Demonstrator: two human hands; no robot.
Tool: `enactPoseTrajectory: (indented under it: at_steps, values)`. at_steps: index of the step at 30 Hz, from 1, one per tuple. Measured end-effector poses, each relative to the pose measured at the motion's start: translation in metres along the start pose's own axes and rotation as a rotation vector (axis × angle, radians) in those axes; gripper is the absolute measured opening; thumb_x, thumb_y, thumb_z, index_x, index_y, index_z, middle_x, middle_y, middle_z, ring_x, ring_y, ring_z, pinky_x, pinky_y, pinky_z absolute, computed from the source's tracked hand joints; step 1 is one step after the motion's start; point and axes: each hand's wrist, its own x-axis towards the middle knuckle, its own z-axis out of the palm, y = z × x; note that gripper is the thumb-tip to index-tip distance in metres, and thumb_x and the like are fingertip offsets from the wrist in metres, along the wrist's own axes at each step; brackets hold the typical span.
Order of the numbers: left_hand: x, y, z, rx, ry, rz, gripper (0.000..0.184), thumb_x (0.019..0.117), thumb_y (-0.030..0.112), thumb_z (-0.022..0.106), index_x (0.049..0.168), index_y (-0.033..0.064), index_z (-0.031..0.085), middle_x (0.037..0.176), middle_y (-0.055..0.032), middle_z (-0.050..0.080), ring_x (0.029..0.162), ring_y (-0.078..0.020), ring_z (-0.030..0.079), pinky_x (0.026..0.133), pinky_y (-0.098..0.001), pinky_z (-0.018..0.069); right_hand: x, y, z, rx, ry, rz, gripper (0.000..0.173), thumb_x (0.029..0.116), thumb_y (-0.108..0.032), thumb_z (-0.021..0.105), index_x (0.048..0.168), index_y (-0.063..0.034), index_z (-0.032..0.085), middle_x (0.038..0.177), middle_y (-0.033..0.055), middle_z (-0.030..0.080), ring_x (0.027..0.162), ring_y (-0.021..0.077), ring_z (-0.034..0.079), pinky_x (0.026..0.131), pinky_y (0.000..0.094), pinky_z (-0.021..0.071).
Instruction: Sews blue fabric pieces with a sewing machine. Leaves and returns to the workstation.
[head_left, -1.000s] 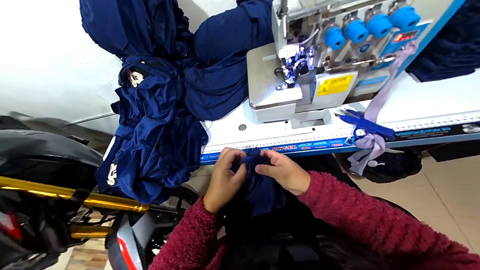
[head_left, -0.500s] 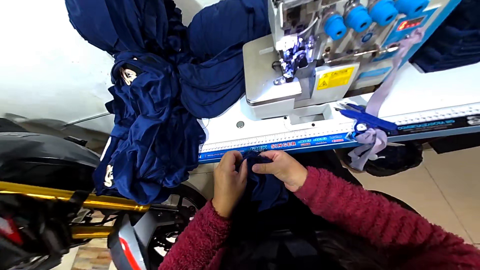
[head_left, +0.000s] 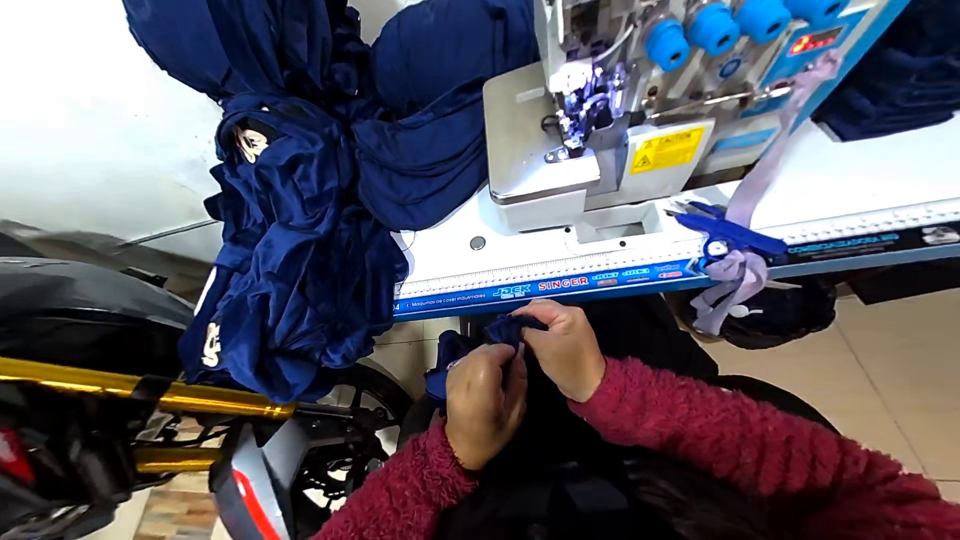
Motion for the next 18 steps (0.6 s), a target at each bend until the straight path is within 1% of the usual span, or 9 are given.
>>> enactPoseTrajectory:
  at_steps: [3,7,9,11,13,14,15,17,18]
  values:
    - [-0.004,0.003,0.005,-0.018,0.008,0.016,0.009,0.0966,0.01,0.063,0.099,0.0019,0.061,0.081,-0.0056,0.064,0.071,-0.0084,0.064,0.067,-0.0215,0.0568,-0.004,-0.001,0.003,-0.067,0.084,-0.067,0.014,0.0858,-0.003,0.068,0.093,-0.0072,0.079,0.087,-0.0004,0.072,0.084,0.003,0.067,0.074,0.0194,0.0564]
    - [-0.007,0.003,0.007,-0.08,-0.036,0.053,0.009,0.0987,0.01,0.059,0.103,0.0026,0.059,0.084,-0.006,0.063,0.073,-0.0096,0.063,0.07,-0.022,0.0567,-0.004,-0.003,0.002,-0.031,0.082,-0.057,0.012,0.0869,-0.005,0.068,0.093,-0.0057,0.078,0.094,0.0028,0.074,0.089,0.0073,0.07,0.077,0.0234,0.0588]
    - [-0.007,0.002,0.004,-0.204,-0.064,-0.08,0.012,0.1031,0.014,0.055,0.11,0.0049,0.055,0.086,-0.0034,0.063,0.072,-0.0059,0.063,0.068,-0.0215,0.0576,-0.001,-0.003,0.0,-0.04,0.066,-0.096,0.012,0.0869,-0.004,0.067,0.092,-0.0064,0.078,0.092,0.0015,0.074,0.087,0.0058,0.069,0.076,0.022,0.0588]
    - [-0.001,-0.001,-0.004,-0.383,-0.109,-0.308,0.019,0.1065,0.021,0.052,0.122,0.0117,0.048,0.086,0.0025,0.064,0.069,-0.0032,0.063,0.063,-0.0218,0.057,0.001,-0.005,-0.002,-0.06,0.067,-0.137,0.011,0.0863,-0.005,0.068,0.091,-0.007,0.078,0.086,-0.0008,0.071,0.081,0.0029,0.067,0.072,0.0181,0.0571]
    - [0.01,-0.007,-0.014,-0.563,-0.184,-0.515,0.024,0.1062,0.023,0.054,0.128,0.0136,0.05,0.082,0.0007,0.067,0.062,-0.0072,0.064,0.055,-0.0245,0.0556,0.0,-0.006,-0.004,-0.07,0.056,-0.172,0.01,0.0848,-0.003,0.069,0.09,-0.0062,0.078,0.084,-0.0013,0.07,0.08,0.0015,0.066,0.072,0.016,0.0558]
    - [0.016,-0.012,-0.02,-0.616,-0.234,-0.557,0.022,0.1064,0.023,0.055,0.126,0.0116,0.055,0.085,-0.0009,0.068,0.064,-0.0086,0.064,0.055,-0.0252,0.0564,0.0,-0.006,-0.005,-0.075,0.044,-0.193,0.01,0.0846,-0.004,0.07,0.09,-0.0061,0.077,0.084,-0.0013,0.07,0.081,0.001,0.066,0.074,0.0155,0.0558]
    - [0.02,-0.016,-0.025,-0.613,-0.268,-0.533,0.02,0.1061,0.021,0.056,0.12,0.0077,0.061,0.087,-0.0015,0.068,0.066,-0.0089,0.064,0.057,-0.0253,0.0567,0.0,-0.004,-0.005,-0.076,0.034,-0.212,0.009,0.0843,-0.004,0.07,0.089,-0.0062,0.077,0.084,-0.0015,0.07,0.082,0.0004,0.066,0.075,0.015,0.0558]
    - [0.026,-0.023,-0.032,-0.469,-0.281,-0.352,0.017,0.1047,0.017,0.058,0.105,0.0028,0.067,0.088,-0.002,0.066,0.068,-0.0067,0.063,0.06,-0.0224,0.057,0.0,-0.001,-0.005,-0.07,0.027,-0.231,0.008,0.0848,-0.006,0.07,0.088,-0.0066,0.077,0.085,-0.0019,0.071,0.085,0.0,0.067,0.077,0.0151,0.0559]
    - [0.028,-0.024,-0.034,-0.362,-0.277,-0.237,0.018,0.1037,0.016,0.059,0.098,0.0013,0.068,0.086,-0.0029,0.064,0.07,-0.0062,0.061,0.064,-0.0211,0.0558,-0.001,0.0,-0.005,-0.067,0.025,-0.224,0.007,0.0848,-0.007,0.07,0.087,-0.0067,0.077,0.086,-0.0016,0.072,0.085,0.0004,0.067,0.077,0.0154,0.0562]
